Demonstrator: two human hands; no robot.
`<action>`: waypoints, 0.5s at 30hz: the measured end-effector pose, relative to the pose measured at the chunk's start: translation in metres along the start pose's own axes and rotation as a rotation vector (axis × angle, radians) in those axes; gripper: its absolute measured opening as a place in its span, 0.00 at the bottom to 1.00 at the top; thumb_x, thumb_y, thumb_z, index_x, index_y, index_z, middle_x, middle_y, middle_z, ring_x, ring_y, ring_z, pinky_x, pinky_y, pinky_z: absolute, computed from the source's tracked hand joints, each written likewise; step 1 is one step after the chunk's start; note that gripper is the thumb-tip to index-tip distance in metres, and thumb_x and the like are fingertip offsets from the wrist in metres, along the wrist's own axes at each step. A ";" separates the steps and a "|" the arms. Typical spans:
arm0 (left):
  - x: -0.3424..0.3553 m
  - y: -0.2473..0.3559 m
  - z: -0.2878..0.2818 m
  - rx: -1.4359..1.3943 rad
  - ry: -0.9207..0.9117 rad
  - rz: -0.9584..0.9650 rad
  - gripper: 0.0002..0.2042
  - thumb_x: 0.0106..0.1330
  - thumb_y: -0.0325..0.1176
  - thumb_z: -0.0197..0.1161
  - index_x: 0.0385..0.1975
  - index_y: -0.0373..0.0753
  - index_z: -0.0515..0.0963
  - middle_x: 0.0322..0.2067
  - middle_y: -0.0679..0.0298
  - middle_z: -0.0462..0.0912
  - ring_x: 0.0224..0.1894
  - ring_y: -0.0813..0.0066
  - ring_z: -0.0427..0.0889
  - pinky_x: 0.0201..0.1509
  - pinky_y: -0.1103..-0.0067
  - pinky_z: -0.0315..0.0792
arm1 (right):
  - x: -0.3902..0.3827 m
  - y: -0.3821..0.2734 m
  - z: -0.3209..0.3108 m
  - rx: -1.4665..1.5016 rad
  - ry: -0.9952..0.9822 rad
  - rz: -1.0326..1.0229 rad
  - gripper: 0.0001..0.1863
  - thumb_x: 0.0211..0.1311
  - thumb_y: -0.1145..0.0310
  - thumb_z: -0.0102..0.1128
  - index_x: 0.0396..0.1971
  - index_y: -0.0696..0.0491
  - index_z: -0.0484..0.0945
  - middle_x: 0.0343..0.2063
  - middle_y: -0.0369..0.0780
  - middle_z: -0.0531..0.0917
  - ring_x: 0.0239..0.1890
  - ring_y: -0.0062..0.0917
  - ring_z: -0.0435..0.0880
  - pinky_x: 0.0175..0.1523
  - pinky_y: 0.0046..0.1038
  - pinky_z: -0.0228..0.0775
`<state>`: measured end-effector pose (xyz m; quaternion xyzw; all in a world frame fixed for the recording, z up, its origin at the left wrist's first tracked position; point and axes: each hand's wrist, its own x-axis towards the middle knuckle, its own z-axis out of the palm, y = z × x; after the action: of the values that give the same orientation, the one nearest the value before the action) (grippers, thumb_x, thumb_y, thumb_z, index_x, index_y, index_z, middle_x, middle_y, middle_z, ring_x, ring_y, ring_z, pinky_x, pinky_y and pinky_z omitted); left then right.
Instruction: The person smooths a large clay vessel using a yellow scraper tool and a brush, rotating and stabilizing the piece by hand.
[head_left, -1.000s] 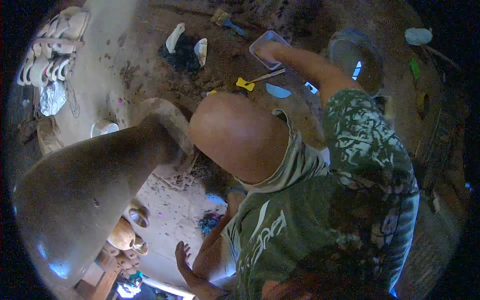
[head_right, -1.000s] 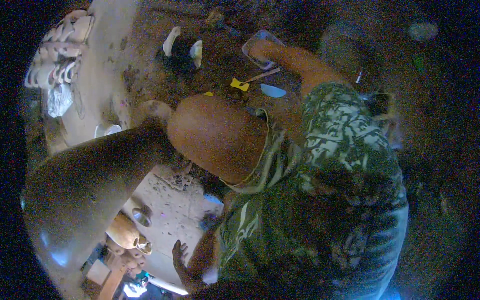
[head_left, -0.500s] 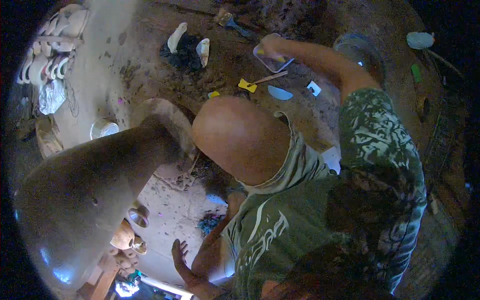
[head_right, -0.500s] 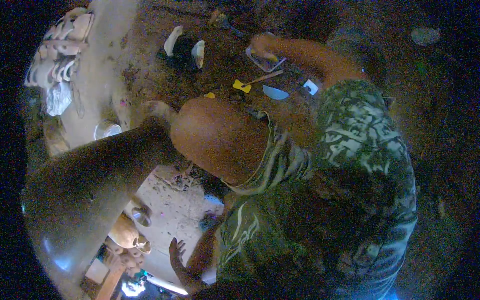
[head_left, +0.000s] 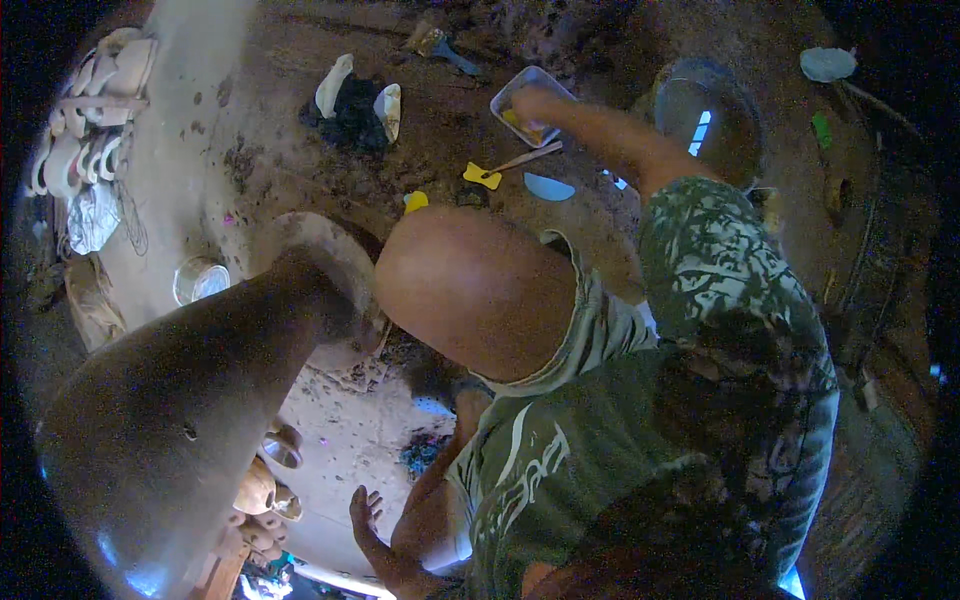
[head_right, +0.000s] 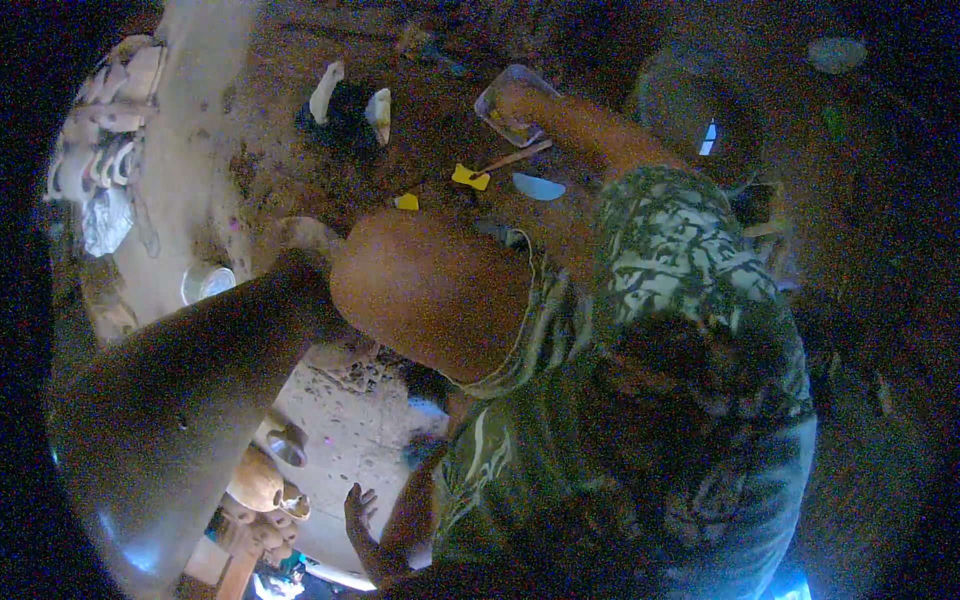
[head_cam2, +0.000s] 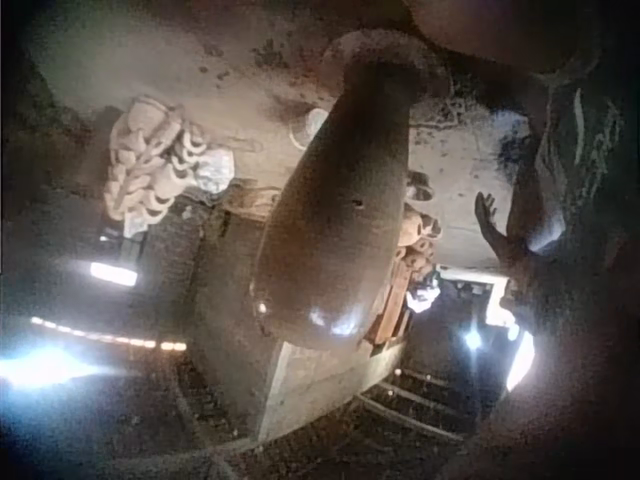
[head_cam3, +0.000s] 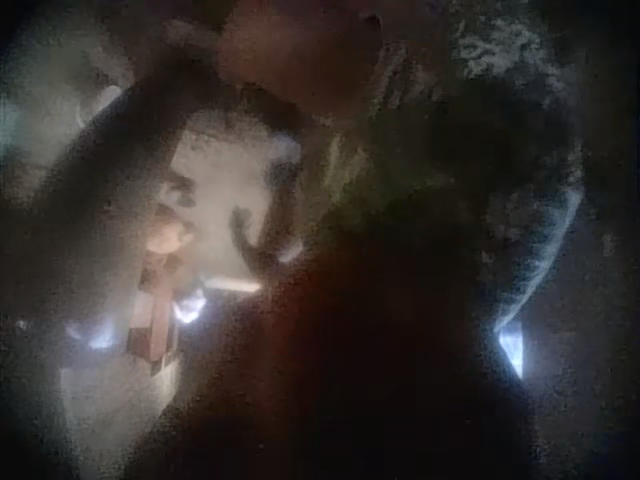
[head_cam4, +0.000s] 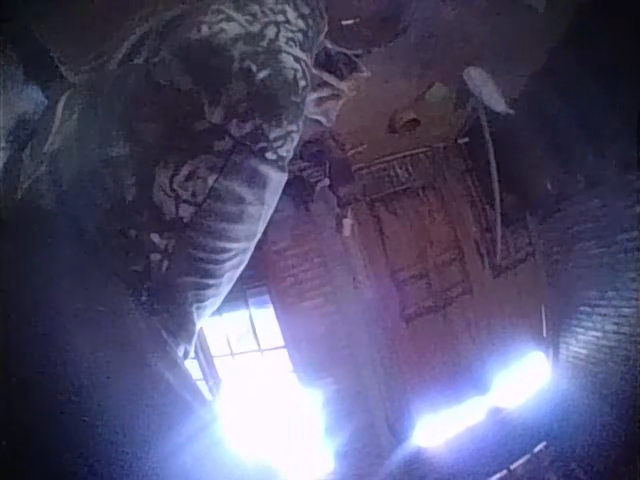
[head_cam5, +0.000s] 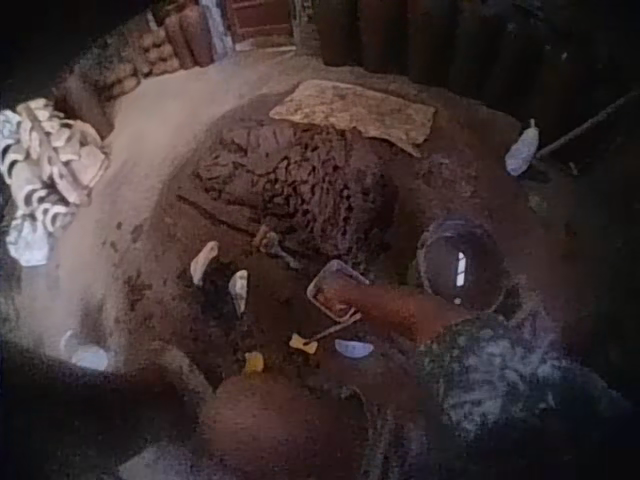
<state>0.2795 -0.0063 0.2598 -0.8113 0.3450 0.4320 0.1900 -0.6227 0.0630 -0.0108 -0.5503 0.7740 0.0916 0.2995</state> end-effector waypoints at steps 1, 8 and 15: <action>0.001 0.001 -0.002 0.002 0.004 -0.002 0.44 0.62 0.65 0.59 0.71 0.44 0.55 0.60 0.51 0.75 0.60 0.54 0.75 0.62 0.53 0.61 | -0.018 -0.006 -0.020 0.004 -0.004 -0.021 0.17 0.47 0.70 0.62 0.39 0.56 0.84 0.38 0.49 0.86 0.40 0.42 0.86 0.44 0.43 0.77; -0.012 -0.001 -0.009 -0.018 0.024 0.017 0.42 0.63 0.64 0.59 0.71 0.44 0.56 0.59 0.52 0.76 0.59 0.54 0.75 0.61 0.54 0.62 | 0.008 0.027 0.028 0.110 0.269 -0.094 0.19 0.50 0.69 0.61 0.44 0.55 0.83 0.40 0.47 0.86 0.42 0.42 0.86 0.47 0.43 0.77; -0.059 -0.049 0.007 -0.127 0.021 0.090 0.41 0.64 0.63 0.58 0.71 0.45 0.57 0.58 0.52 0.76 0.59 0.54 0.75 0.61 0.54 0.64 | -0.031 0.002 -0.006 -0.344 0.195 -0.230 0.18 0.55 0.71 0.55 0.46 0.54 0.81 0.41 0.49 0.84 0.45 0.43 0.84 0.47 0.42 0.79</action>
<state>0.2881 0.0551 0.3055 -0.8099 0.3550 0.4526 0.1149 -0.6199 0.0851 0.0114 -0.6842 0.7044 0.1336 0.1336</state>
